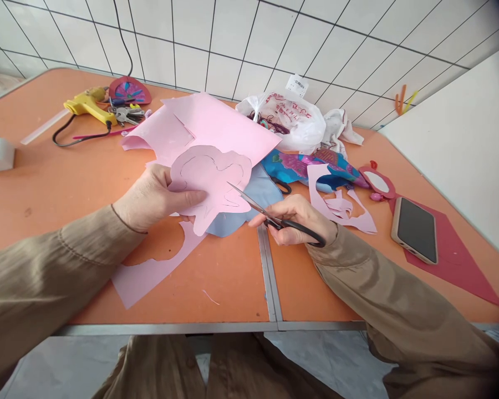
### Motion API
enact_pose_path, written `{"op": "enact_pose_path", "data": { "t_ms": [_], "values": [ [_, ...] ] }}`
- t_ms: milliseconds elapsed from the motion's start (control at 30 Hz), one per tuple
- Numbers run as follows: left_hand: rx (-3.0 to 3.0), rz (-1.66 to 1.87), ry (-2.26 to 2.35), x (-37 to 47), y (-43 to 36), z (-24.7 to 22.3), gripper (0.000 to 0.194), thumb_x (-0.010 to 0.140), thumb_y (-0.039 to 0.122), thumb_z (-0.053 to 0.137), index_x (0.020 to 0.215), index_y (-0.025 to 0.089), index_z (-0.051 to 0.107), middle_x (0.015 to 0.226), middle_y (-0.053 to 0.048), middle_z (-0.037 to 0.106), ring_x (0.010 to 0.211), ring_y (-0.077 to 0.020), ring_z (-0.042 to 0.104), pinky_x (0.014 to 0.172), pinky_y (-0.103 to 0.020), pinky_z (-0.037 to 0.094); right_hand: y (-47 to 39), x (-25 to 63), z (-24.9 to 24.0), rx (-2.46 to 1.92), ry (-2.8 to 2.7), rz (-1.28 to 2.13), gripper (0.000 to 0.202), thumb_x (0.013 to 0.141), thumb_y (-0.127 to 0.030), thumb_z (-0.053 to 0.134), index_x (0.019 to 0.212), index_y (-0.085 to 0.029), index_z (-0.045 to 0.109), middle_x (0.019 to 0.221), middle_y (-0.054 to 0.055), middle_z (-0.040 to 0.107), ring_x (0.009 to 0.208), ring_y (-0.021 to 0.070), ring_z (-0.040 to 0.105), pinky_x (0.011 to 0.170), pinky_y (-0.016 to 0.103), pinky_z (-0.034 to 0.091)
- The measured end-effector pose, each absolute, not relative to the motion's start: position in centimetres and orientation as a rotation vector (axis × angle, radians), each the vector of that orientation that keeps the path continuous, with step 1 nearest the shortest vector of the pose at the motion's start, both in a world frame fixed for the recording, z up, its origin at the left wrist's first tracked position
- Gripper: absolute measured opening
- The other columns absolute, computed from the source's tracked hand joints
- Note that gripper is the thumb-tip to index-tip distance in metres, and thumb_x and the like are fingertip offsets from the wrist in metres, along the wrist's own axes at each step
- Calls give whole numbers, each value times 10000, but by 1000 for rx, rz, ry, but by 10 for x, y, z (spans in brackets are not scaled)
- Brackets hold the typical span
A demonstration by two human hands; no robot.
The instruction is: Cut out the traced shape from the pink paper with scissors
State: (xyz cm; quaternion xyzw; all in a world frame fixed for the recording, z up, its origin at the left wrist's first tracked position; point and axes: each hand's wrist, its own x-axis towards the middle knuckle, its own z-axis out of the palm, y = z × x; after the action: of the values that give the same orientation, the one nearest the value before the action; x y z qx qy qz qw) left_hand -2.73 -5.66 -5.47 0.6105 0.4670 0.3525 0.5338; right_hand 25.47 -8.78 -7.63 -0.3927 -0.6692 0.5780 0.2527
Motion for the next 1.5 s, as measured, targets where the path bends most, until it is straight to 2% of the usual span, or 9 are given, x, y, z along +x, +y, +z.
{"op": "enact_pose_path", "data": {
  "t_ms": [133,300,533,800,1100,1300,1500],
  "values": [
    [1443,861,1144,-28,-54,-58,129,581,257,800,556,193,691,533,1,644,528,-182,635,488,-269,518,-89,253,-76,-1075,-1806,1557,579,687,-632,817,951,-117,785,552,-29,561,455,77,496,426,216,424],
    [1441,845,1126,-27,-54,-58,137,588,273,795,531,201,693,512,3,642,490,-170,617,466,-265,516,-92,251,-76,-1092,-1760,1538,550,665,-624,831,923,-139,799,559,-31,562,447,73,472,416,220,400],
    [1424,820,1089,-27,-54,-57,153,598,284,800,530,193,698,533,-24,665,520,-203,647,473,-298,548,-92,251,-75,-1138,-1739,1553,534,658,-594,850,934,-139,801,563,-38,547,445,66,462,416,216,384],
    [1436,826,1103,-26,-54,-56,140,592,267,792,538,182,695,534,-13,669,543,-199,662,489,-280,560,-87,254,-79,-1112,-1831,1542,543,685,-597,833,948,-124,793,565,-31,557,449,73,483,421,217,428],
    [1437,803,1096,-27,-52,-62,148,599,284,782,550,176,694,542,-18,673,538,-204,663,488,-295,570,-79,256,-91,-1043,-1814,1629,552,657,-572,857,925,-96,777,490,-64,486,381,55,418,345,196,349],
    [1455,816,1094,-28,-52,-64,163,604,299,779,547,175,690,540,-17,667,534,-197,658,483,-284,558,-87,254,-79,-1133,-1758,1623,544,675,-569,854,955,-109,777,558,-51,517,443,60,461,414,207,412],
    [1429,812,1035,-29,-51,-66,166,623,282,791,570,155,697,547,-32,672,508,-183,643,473,-283,555,-89,254,-76,-1146,-1754,1617,551,679,-570,852,964,-104,777,559,-49,517,447,67,464,423,219,420]
  ]
}}
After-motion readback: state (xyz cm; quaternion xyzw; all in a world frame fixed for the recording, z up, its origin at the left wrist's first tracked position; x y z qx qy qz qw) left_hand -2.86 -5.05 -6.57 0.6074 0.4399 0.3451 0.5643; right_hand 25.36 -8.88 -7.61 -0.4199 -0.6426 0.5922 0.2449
